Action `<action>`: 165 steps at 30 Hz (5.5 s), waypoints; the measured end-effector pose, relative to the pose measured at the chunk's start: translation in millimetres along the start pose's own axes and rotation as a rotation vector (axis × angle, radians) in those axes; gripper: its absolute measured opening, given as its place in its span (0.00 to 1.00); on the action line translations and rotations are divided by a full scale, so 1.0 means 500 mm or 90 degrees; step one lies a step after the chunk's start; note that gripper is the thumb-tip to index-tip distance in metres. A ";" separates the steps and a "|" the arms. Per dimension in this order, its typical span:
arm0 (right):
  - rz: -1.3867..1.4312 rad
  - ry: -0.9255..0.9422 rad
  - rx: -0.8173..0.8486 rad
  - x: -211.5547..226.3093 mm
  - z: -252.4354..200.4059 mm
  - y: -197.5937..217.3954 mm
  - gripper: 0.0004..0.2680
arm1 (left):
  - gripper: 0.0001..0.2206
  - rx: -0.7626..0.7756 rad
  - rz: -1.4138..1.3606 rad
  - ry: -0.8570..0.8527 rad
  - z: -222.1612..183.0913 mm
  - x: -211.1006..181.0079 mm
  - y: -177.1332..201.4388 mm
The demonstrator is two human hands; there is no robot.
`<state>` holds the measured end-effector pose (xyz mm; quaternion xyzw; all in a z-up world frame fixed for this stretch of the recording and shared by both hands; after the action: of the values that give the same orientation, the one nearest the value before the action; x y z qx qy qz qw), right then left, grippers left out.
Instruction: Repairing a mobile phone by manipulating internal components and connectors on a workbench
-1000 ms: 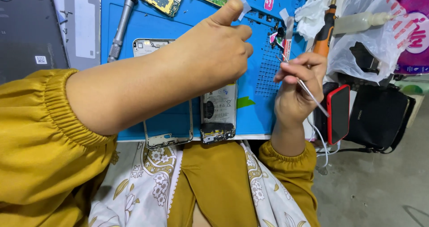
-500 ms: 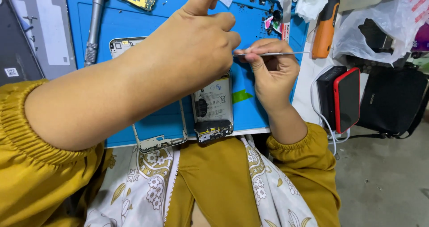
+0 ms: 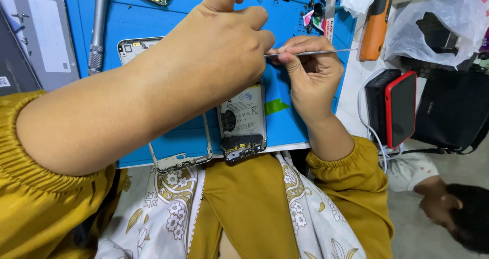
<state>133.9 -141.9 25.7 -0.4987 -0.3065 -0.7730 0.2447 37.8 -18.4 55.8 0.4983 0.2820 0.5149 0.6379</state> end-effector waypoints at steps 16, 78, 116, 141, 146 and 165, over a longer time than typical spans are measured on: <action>-0.022 0.021 0.009 0.004 -0.001 0.001 0.04 | 0.10 -0.015 0.010 0.012 -0.006 0.011 -0.004; 0.057 -0.026 -0.042 -0.010 0.000 0.020 0.05 | 0.05 -0.108 -0.014 -0.061 0.009 0.017 -0.007; 0.122 -0.082 -0.019 -0.023 0.014 0.020 0.05 | 0.06 -0.024 -0.026 -0.061 0.000 0.021 -0.008; -0.545 0.191 0.098 0.055 -0.149 0.010 0.11 | 0.08 0.085 -0.103 0.041 -0.001 -0.075 0.050; -0.520 0.177 0.110 0.045 -0.152 0.006 0.13 | 0.07 0.045 -0.090 0.041 -0.007 -0.074 0.051; -0.527 0.122 0.173 0.047 -0.150 -0.003 0.18 | 0.04 -0.033 -0.083 0.023 -0.008 -0.057 0.046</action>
<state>77.5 -196.5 23.5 -0.2230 -0.5552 -0.8013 0.0052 16.8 -44.4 71.4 0.4527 0.3117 0.4881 0.6779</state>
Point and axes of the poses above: each hand's wrist, its own z-axis towards the middle knuckle, its own y-axis out of the back of the hand, x = y × z, the point moved 7 cm from there along z, towards the middle knuckle, and after that the axes turned 4 degrees about z, right-handed, at the moved point
